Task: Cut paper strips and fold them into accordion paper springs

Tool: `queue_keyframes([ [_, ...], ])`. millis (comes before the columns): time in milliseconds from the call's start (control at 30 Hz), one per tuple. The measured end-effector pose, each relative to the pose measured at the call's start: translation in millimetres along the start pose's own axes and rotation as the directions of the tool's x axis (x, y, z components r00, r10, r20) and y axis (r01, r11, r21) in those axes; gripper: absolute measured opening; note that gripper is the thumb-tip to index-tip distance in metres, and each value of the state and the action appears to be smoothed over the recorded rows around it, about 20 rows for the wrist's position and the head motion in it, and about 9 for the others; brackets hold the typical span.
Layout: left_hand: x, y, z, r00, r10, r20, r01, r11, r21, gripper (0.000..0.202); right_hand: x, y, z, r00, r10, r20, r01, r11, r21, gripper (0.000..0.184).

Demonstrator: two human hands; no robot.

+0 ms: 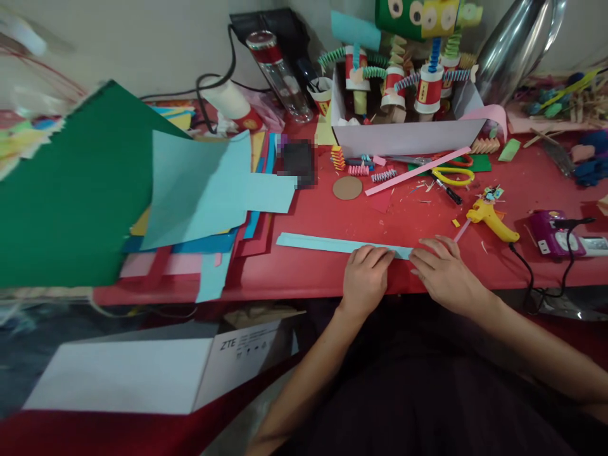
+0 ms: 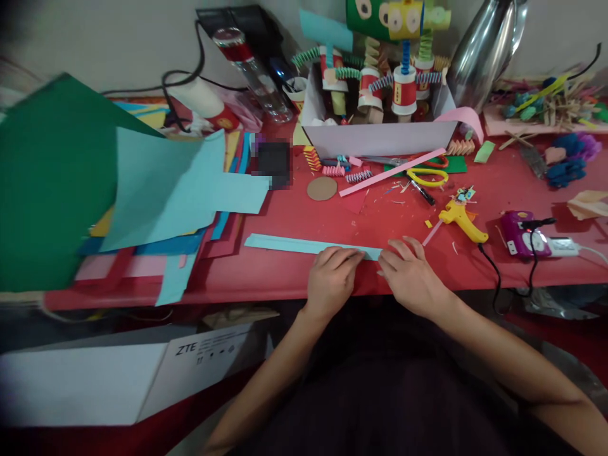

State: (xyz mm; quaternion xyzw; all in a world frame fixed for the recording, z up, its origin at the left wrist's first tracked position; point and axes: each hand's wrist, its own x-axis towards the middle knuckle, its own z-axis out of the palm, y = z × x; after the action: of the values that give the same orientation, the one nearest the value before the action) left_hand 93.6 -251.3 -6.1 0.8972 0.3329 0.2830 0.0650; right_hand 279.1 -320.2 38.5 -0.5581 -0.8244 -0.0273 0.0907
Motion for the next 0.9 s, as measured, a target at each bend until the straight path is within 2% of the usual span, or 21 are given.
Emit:
queue_keyframes([
  [133, -4, 17, -0.9, 0.998, 0.048, 0.044, -0.049, 0.999, 0.022, 0.032, -4, -5, 7, 0.999, -0.003, -0.053, 0.001, 0.999, -0.033, 0.032],
  [233, -11, 13, -5.5, 0.998, -0.011, 0.061, 0.007, 0.998, 0.061, 0.037, -7, -4, 16, 0.996, -0.003, -0.094, 0.001, 1.000, -0.023, 0.031],
  [367, -27, -13, -18.6, 0.994, -0.102, 0.046, 0.096, 0.987, 0.130, 0.041, -10, 0, 27, 0.987, -0.006, -0.160, 0.006, 1.000, -0.004, 0.029],
  [467, -37, -39, -30.1, 0.986, -0.165, 0.023, 0.159, 0.973, 0.169, 0.041, -11, 1, 33, 0.980, 0.009, -0.197, -0.011, 1.000, -0.008, 0.030],
  [533, -42, -60, -38.9, 0.968, -0.249, 0.007, 0.243, 0.950, 0.195, 0.040, -12, 2, 35, 0.975, 0.020, -0.220, -0.024, 1.000, -0.019, 0.030],
  [600, -46, -80, -48.9, 0.932, -0.362, -0.011, 0.355, 0.909, 0.217, 0.042, -13, 2, 36, 0.973, 0.014, -0.231, -0.020, 1.000, -0.023, 0.031],
  [667, -49, -97, -59.0, 0.874, -0.483, -0.044, 0.479, 0.844, 0.243, 0.043, -13, 3, 37, 0.972, 0.008, -0.234, -0.014, 1.000, -0.028, 0.031],
  [767, -52, -109, -68.7, 0.731, -0.667, -0.148, 0.677, 0.680, 0.282, 0.043, -12, 3, 38, 0.971, 0.015, -0.237, -0.025, 0.999, -0.037, 0.029],
  [833, -50, -109, -69.1, 0.653, -0.723, -0.227, 0.756, 0.605, 0.248, 0.042, -10, 1, 38, 0.969, 0.027, -0.245, -0.039, 0.998, -0.044, 0.027],
  [900, -44, -106, -65.4, 0.638, -0.718, -0.276, 0.769, 0.612, 0.186, 0.041, -9, -2, 39, 0.967, 0.032, -0.252, -0.048, 0.997, -0.057, 0.027],
])
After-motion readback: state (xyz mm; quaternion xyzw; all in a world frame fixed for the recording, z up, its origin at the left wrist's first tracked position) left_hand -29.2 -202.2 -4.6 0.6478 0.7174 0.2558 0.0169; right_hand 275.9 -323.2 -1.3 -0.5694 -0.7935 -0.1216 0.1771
